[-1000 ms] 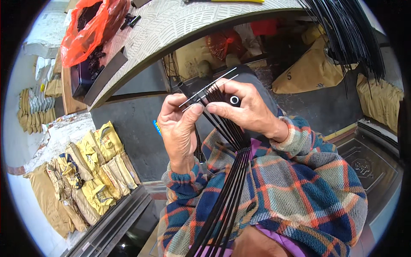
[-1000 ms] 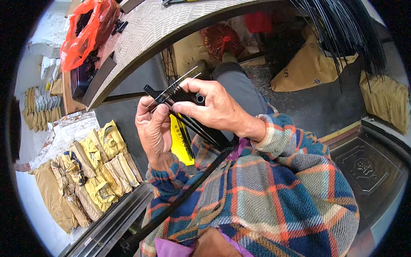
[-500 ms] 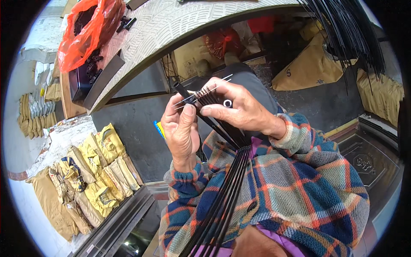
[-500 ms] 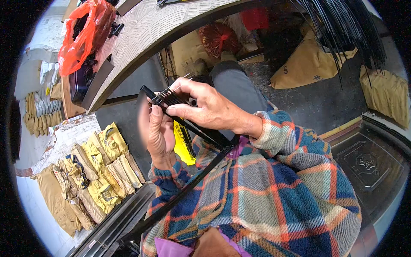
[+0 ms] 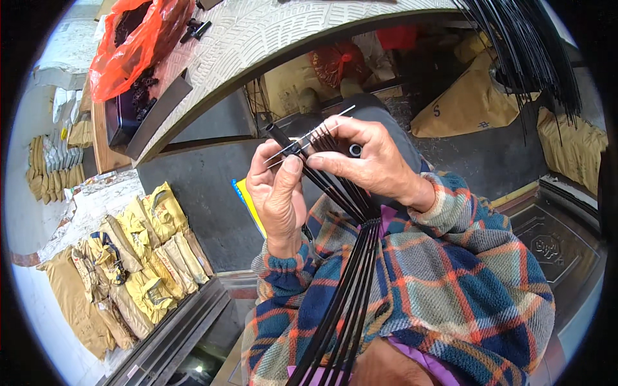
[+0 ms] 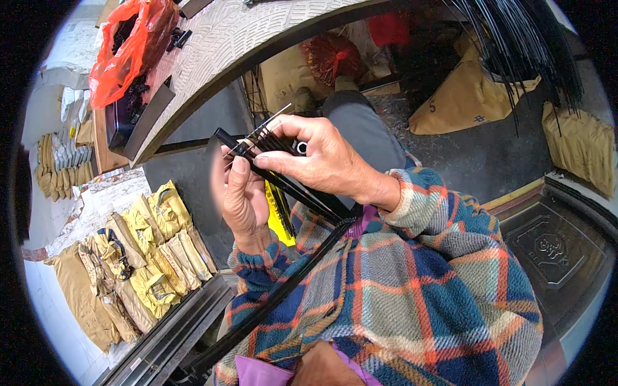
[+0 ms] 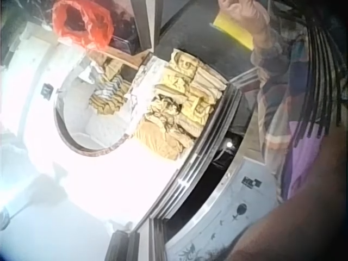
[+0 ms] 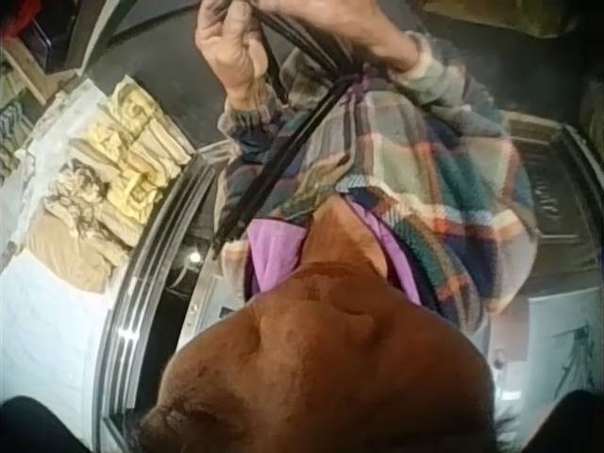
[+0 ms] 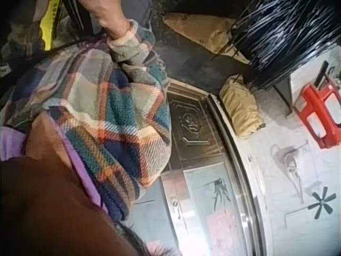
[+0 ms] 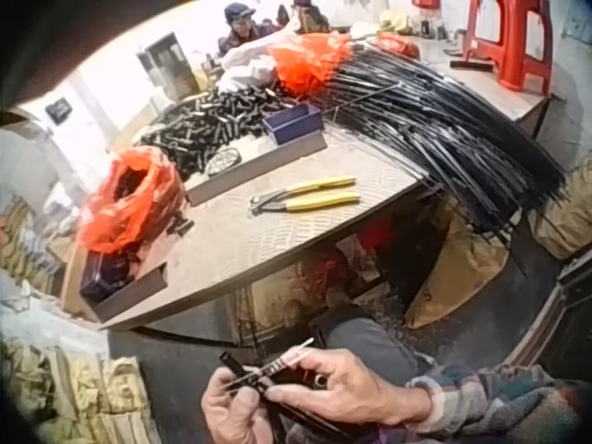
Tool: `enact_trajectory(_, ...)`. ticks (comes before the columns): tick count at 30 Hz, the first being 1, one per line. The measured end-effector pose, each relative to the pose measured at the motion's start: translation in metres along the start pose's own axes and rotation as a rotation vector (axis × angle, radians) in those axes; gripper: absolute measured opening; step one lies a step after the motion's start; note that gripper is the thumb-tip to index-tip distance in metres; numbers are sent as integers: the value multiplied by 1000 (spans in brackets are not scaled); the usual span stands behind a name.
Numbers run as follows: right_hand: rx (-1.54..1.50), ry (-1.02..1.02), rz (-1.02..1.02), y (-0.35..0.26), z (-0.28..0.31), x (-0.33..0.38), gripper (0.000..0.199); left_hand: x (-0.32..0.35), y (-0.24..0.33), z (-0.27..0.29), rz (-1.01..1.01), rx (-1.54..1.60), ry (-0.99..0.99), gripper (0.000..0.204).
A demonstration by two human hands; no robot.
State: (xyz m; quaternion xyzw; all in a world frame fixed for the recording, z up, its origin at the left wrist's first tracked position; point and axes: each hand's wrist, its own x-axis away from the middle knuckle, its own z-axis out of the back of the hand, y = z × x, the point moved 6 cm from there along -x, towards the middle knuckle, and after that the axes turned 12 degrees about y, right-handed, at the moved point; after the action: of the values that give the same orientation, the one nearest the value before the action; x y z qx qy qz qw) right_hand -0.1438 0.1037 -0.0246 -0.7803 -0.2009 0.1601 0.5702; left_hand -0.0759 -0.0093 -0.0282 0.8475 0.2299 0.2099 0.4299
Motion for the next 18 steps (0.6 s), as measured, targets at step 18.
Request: enact_trajectory(18,-153,310,173,-40,64,-39,23,-1,-35,-16,32,236,79,34)
